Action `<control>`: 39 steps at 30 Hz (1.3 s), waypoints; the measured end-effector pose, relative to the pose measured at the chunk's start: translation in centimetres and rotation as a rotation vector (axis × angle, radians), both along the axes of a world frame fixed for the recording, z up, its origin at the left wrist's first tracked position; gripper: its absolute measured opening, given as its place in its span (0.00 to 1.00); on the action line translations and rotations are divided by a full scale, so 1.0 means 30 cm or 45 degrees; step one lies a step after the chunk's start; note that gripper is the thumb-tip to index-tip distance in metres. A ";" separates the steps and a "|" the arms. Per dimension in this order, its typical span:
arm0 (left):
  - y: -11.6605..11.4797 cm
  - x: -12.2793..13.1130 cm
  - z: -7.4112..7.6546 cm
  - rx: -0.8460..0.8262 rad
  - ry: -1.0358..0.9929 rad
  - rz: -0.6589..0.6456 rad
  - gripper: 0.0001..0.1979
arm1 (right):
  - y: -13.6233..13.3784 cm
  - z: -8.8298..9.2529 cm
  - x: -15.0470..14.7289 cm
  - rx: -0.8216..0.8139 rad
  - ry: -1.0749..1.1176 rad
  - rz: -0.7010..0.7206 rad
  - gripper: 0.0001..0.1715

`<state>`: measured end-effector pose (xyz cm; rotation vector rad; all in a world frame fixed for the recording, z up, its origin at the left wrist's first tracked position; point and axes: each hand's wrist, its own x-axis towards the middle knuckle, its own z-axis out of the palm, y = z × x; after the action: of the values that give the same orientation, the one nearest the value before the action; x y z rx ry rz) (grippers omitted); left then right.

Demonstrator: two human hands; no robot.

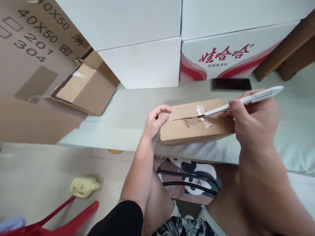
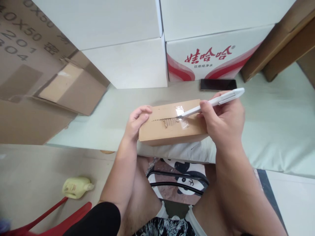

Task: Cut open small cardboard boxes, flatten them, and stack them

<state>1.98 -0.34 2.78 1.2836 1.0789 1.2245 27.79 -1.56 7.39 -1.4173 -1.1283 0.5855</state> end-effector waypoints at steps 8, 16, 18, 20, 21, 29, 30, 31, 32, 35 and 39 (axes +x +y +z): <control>0.000 0.002 -0.004 -0.008 -0.015 0.010 0.13 | 0.000 -0.007 0.000 -0.054 -0.013 -0.017 0.16; -0.001 0.003 -0.002 -0.011 0.004 0.019 0.13 | -0.001 -0.012 0.002 -0.080 -0.070 -0.052 0.15; -0.001 0.003 -0.002 -0.015 -0.004 0.019 0.13 | 0.001 -0.008 -0.002 -0.054 -0.036 -0.068 0.13; -0.001 0.003 -0.002 -0.015 -0.009 0.020 0.12 | 0.001 -0.001 -0.009 -0.024 0.007 -0.082 0.11; -0.001 0.003 -0.001 -0.012 -0.005 0.021 0.13 | 0.001 0.002 -0.012 -0.012 0.023 -0.088 0.11; 0.001 0.002 -0.004 0.001 0.022 0.028 0.14 | 0.000 0.006 -0.031 0.171 0.065 -0.189 0.11; 0.001 0.002 -0.005 0.005 0.026 0.028 0.14 | 0.000 0.005 -0.032 0.177 0.066 -0.187 0.11; 0.001 0.002 -0.005 0.007 0.030 0.027 0.14 | 0.000 0.004 -0.032 0.176 0.069 -0.182 0.12; 0.001 0.002 -0.005 0.006 0.032 0.025 0.14 | 0.000 0.004 -0.032 0.172 0.071 -0.180 0.12; 0.000 0.002 -0.004 -0.005 0.022 0.026 0.13 | 0.003 0.004 -0.031 0.181 0.081 -0.184 0.12; 0.000 0.002 -0.004 -0.015 0.004 0.028 0.13 | 0.008 0.005 -0.033 0.247 0.137 -0.190 0.12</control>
<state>2.04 -0.33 2.66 1.2682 1.1033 1.2310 26.79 -1.33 7.53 -1.2744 -0.9578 0.4289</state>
